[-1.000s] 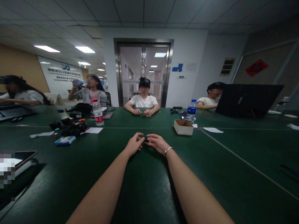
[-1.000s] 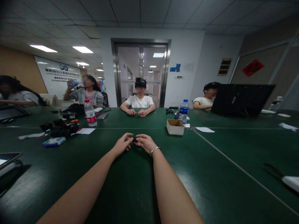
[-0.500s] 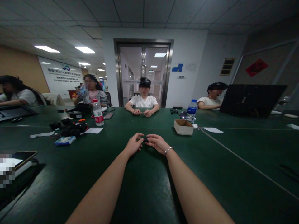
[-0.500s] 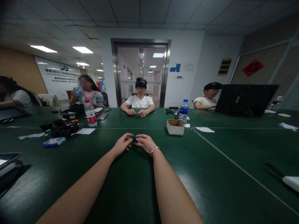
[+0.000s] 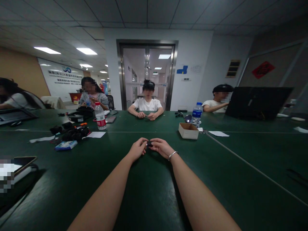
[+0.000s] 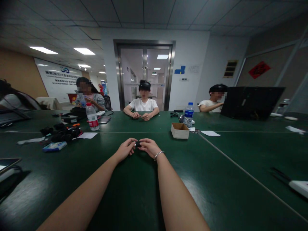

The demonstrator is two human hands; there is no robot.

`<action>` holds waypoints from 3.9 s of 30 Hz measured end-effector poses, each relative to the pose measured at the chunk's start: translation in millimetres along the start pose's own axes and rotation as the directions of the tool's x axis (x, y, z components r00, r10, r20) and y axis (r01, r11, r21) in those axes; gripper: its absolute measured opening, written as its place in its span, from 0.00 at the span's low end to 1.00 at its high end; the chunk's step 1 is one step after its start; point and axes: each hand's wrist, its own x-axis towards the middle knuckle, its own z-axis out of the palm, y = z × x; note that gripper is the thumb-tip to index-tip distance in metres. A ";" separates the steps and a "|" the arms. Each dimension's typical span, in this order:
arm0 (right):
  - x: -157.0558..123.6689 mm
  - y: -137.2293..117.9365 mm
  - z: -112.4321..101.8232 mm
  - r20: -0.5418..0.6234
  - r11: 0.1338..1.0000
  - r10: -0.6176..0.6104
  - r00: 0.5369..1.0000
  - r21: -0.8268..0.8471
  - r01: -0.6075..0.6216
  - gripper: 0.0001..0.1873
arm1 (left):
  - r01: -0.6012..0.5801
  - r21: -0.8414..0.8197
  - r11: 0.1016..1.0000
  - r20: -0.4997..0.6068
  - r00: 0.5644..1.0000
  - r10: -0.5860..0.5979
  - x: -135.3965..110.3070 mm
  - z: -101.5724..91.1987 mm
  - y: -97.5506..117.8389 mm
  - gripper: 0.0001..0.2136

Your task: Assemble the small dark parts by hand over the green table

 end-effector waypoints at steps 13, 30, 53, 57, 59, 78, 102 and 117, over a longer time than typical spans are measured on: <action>2.1 1.8 -2.5 -0.004 1.000 -0.001 1.000 0.005 0.001 0.10 | -0.007 -0.028 1.000 -0.031 0.999 0.007 2.7 -0.2 -6.1 0.13; -0.3 -0.6 0.6 -0.002 1.000 0.015 1.000 -0.013 -0.015 0.09 | 0.018 0.006 1.000 -0.030 0.999 -0.018 2.2 1.0 -4.9 0.14; -0.1 0.0 -0.2 -0.016 1.000 0.011 1.000 -0.018 -0.011 0.08 | 0.010 -0.002 1.000 -0.044 0.999 -0.010 3.0 0.2 -6.6 0.13; -1.0 -1.6 1.4 -0.021 1.000 0.015 1.000 -0.024 -0.016 0.08 | -0.016 -0.016 1.000 -0.051 0.999 0.015 3.2 0.0 -8.0 0.14; -1.8 -2.4 2.3 -0.024 1.000 0.013 1.000 -0.022 -0.014 0.08 | -0.005 -0.012 1.000 -0.034 0.999 0.004 2.9 0.1 -7.7 0.13; -2.7 -2.5 2.7 -0.005 1.000 0.013 1.000 -0.005 -0.013 0.07 | -0.032 -0.016 0.999 -0.048 0.998 0.031 1.6 -0.1 -4.7 0.14; -1.9 -3.3 2.5 -0.016 1.000 0.026 1.000 -0.002 -0.026 0.07 | -0.010 -0.025 1.000 -0.044 0.999 0.009 1.4 -0.4 -5.5 0.12; -3.8 -4.7 4.8 -0.036 1.000 0.028 0.999 0.014 -0.028 0.06 | -0.118 -0.086 0.989 -0.121 0.987 0.107 1.4 -1.4 -8.8 0.11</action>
